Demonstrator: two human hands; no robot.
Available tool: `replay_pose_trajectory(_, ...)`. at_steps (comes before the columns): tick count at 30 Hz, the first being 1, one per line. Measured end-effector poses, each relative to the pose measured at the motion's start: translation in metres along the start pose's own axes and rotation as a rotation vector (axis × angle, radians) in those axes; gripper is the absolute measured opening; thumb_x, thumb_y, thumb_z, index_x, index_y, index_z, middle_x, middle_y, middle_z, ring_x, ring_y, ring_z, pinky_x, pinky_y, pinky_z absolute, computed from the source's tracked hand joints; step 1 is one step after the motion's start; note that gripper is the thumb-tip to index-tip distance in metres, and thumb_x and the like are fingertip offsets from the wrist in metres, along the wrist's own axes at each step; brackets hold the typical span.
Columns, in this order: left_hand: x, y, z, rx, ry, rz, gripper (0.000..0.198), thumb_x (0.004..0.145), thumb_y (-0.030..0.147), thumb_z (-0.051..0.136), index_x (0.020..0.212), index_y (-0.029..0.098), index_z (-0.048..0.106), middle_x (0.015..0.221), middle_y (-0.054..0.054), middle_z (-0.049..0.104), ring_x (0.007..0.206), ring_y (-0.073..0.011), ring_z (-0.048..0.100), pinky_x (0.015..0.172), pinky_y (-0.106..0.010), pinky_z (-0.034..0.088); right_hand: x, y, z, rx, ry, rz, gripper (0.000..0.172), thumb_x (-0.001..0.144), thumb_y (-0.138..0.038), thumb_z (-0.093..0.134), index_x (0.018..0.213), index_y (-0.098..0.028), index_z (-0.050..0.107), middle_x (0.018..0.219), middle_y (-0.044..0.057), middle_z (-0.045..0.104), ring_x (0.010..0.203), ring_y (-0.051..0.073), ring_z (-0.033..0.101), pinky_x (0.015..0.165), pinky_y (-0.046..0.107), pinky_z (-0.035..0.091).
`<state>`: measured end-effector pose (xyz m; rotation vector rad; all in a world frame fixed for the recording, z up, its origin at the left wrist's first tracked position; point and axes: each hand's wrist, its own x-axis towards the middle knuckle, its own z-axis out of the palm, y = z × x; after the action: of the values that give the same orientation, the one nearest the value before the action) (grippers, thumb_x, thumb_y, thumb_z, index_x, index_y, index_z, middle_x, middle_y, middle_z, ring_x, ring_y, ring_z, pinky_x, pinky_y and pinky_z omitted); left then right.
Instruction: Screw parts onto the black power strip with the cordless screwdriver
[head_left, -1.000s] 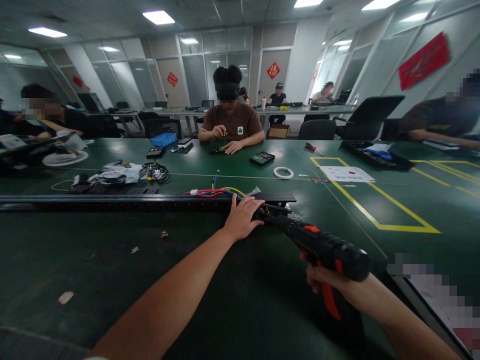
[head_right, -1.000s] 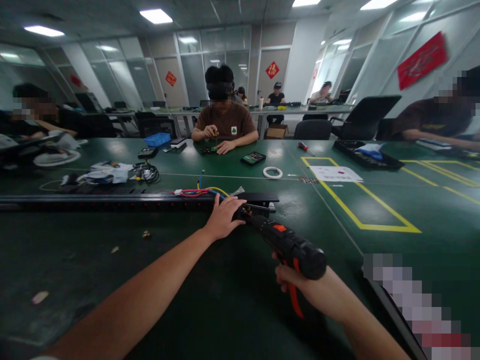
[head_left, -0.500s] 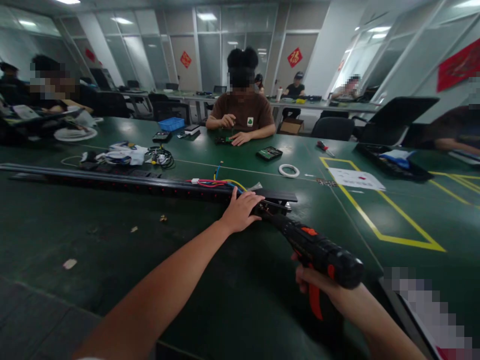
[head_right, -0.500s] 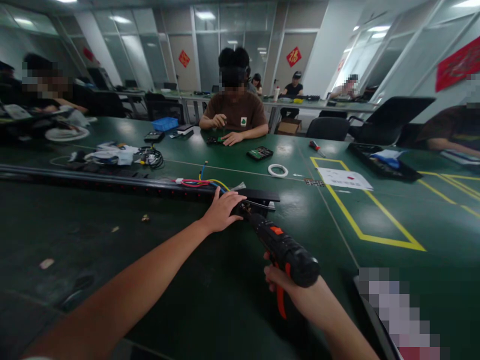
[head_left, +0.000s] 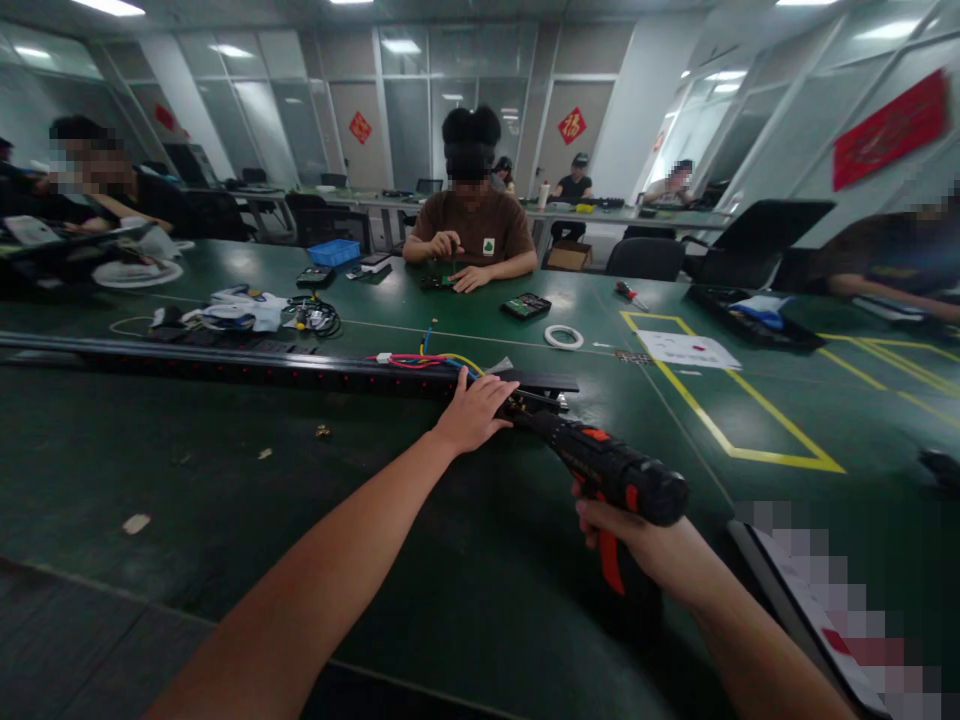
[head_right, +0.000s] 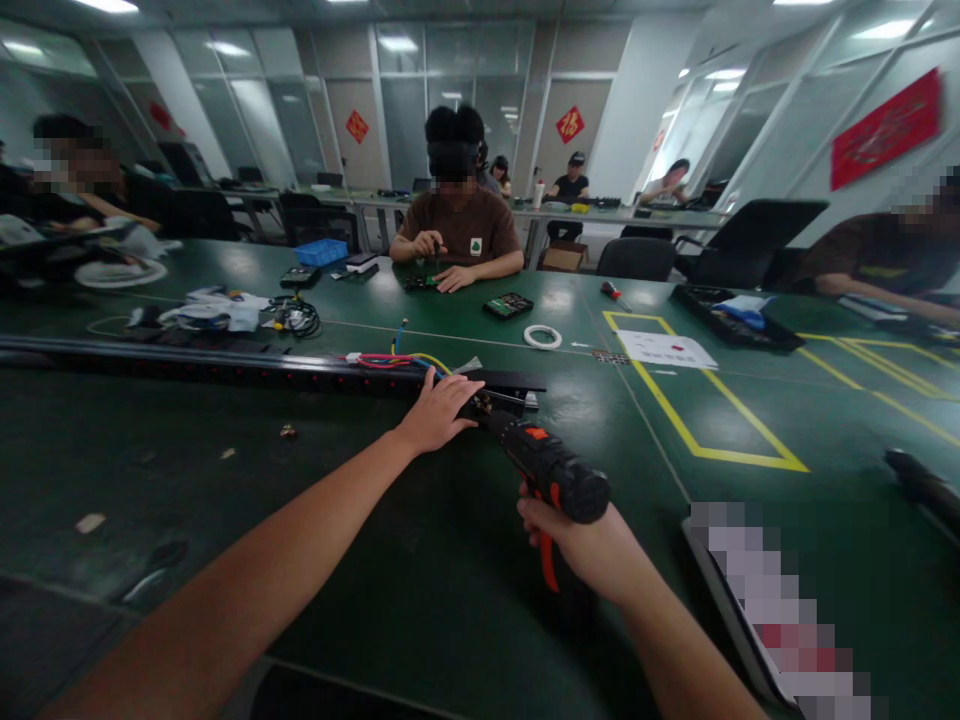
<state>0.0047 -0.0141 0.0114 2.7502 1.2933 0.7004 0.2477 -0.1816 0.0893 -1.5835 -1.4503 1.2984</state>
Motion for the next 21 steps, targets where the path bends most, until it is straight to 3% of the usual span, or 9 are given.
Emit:
replay_pose_trajectory(11, 0.0022, -0.0067, 0.0024, -0.135, 0.036, -0.039, 0.058, 0.099, 0.035, 0.076, 0.151, 0.024, 0.053, 0.155, -0.013, 0.061, 0.156, -0.0303, 0.046, 0.135, -0.066, 0.003, -0.0020, -0.0018, 0.0046, -0.027, -0.001, -0.003, 0.032, 0.072, -0.045, 0.078, 0.090, -0.021, 0.067, 0.071, -0.001, 0.068, 0.065, 0.021, 0.067, 0.067, 0.036, 0.055)
replay_pose_trajectory(21, 0.0024, -0.0094, 0.0048, -0.147, 0.057, -0.025, 0.061, 0.098, 0.036, 0.077, 0.152, 0.022, 0.052, 0.155, -0.014, 0.062, 0.156, -0.0308, 0.045, 0.135, -0.067, 0.004, -0.0027, 0.0001, 0.0039, -0.012, -0.009, -0.001, 0.028, 0.072, -0.043, 0.077, 0.089, -0.021, 0.067, 0.068, -0.002, 0.068, 0.065, 0.021, 0.068, 0.068, 0.036, 0.056)
